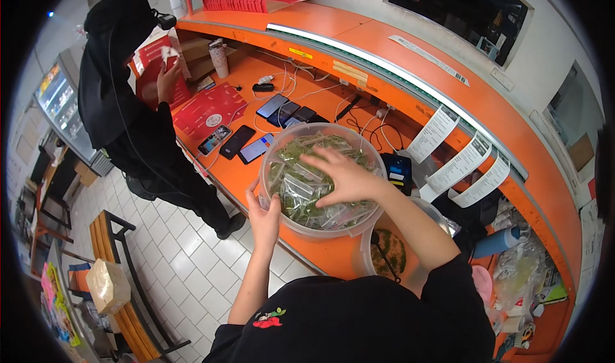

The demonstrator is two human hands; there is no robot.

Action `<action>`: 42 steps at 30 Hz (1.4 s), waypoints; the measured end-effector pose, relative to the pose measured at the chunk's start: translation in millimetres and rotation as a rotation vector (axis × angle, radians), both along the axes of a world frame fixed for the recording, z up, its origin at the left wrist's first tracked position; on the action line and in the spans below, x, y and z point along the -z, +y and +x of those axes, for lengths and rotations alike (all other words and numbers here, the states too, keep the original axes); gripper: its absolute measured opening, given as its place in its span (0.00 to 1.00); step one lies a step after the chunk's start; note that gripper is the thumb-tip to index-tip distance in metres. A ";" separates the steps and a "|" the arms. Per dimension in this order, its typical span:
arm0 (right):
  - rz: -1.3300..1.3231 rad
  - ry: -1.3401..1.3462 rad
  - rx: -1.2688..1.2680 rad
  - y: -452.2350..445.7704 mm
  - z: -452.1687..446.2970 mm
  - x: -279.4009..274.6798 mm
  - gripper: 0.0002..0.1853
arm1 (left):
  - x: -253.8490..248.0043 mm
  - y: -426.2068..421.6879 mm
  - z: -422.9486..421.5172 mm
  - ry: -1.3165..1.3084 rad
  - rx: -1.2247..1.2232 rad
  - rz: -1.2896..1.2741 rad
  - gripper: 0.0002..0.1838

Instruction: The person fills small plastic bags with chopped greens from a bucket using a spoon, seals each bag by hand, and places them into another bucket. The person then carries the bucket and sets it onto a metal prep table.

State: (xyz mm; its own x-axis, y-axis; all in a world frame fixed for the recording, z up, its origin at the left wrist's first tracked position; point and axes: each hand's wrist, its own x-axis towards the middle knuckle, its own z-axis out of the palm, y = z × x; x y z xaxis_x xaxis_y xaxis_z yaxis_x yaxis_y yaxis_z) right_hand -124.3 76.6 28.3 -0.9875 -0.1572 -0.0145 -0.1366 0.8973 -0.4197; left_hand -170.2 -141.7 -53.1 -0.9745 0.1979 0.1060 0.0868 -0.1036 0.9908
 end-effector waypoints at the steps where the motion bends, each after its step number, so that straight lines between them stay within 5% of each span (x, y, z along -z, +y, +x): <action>1: -0.093 -0.030 -0.101 -2.5 1.3 11.0 0.46 | 0.5 0.0 0.1 0.012 -0.004 0.008 0.27; 2: -0.106 -0.022 -0.094 -6.4 8.4 15.4 0.46 | 0.1 -0.7 0.2 0.026 -0.008 0.013 0.27; 4: 0.187 -0.157 -0.186 -9.3 23.1 15.3 0.34 | -2.4 -2.8 1.7 0.084 -0.026 -0.076 0.29; 5: 0.090 -0.172 -0.162 -7.2 28.5 10.9 0.23 | -4.3 -3.9 2.2 0.135 -0.054 -0.149 0.30; 8: 0.105 -0.250 -0.032 4.6 38.2 -5.2 0.21 | -17.6 -12.5 12.3 0.245 -0.083 -0.449 0.33; 10: 0.110 -0.231 0.072 12.9 43.8 -1.8 0.24 | -23.8 -13.2 10.8 0.344 -0.083 -0.485 0.33; 13: 0.017 0.004 0.197 25.1 43.7 37.6 0.31 | -55.8 -21.2 7.4 0.247 0.067 -0.944 0.29; 18: -0.070 -0.170 0.117 20.7 26.7 4.4 0.29 | -97.1 -11.3 -0.9 0.551 0.008 -1.062 0.31; 20: -0.099 0.208 0.273 30.0 16.8 18.3 0.31 | -90.6 2.0 -18.9 0.730 0.155 -1.158 0.34; 22: 0.049 0.313 0.292 41.5 6.6 35.5 0.34 | -70.7 12.8 -38.4 0.791 0.272 -1.173 0.36; 24: -0.034 0.078 0.290 42.9 11.5 41.3 0.36 | -73.3 22.1 -43.0 0.785 0.286 -1.182 0.36; 26: 0.042 0.321 0.374 41.7 22.3 32.2 0.34 | -107.2 16.9 -22.7 0.909 0.254 -1.138 0.31; 27: -0.053 0.636 0.386 34.1 33.5 23.2 0.27 | -112.6 14.5 -15.9 0.680 0.208 -0.705 0.27; 28: -0.040 0.634 0.385 22.7 47.3 9.7 0.27 | -114.9 14.3 -8.1 0.431 0.157 -0.274 0.23; 30: -0.395 0.661 0.250 -12.1 74.4 -18.0 0.16 | -108.0 18.0 14.2 0.333 0.181 0.214 0.13; 36: -0.715 0.538 0.002 -87.4 115.9 -16.7 0.10 | -103.3 44.4 81.6 -0.035 0.275 0.562 0.13; 42: -0.912 0.267 0.182 -83.1 164.6 -14.7 0.06 | -76.5 50.8 126.8 -0.091 0.348 0.463 0.12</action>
State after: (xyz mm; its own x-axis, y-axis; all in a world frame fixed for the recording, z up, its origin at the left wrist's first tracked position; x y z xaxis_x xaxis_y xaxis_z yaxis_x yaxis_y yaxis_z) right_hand 40.3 -6.4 43.0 -0.9509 0.1592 0.2655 -0.2194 0.2587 -0.9407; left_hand -43.4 -90.9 23.4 -0.8697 0.4607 0.1769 -0.1131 -0.5351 0.8372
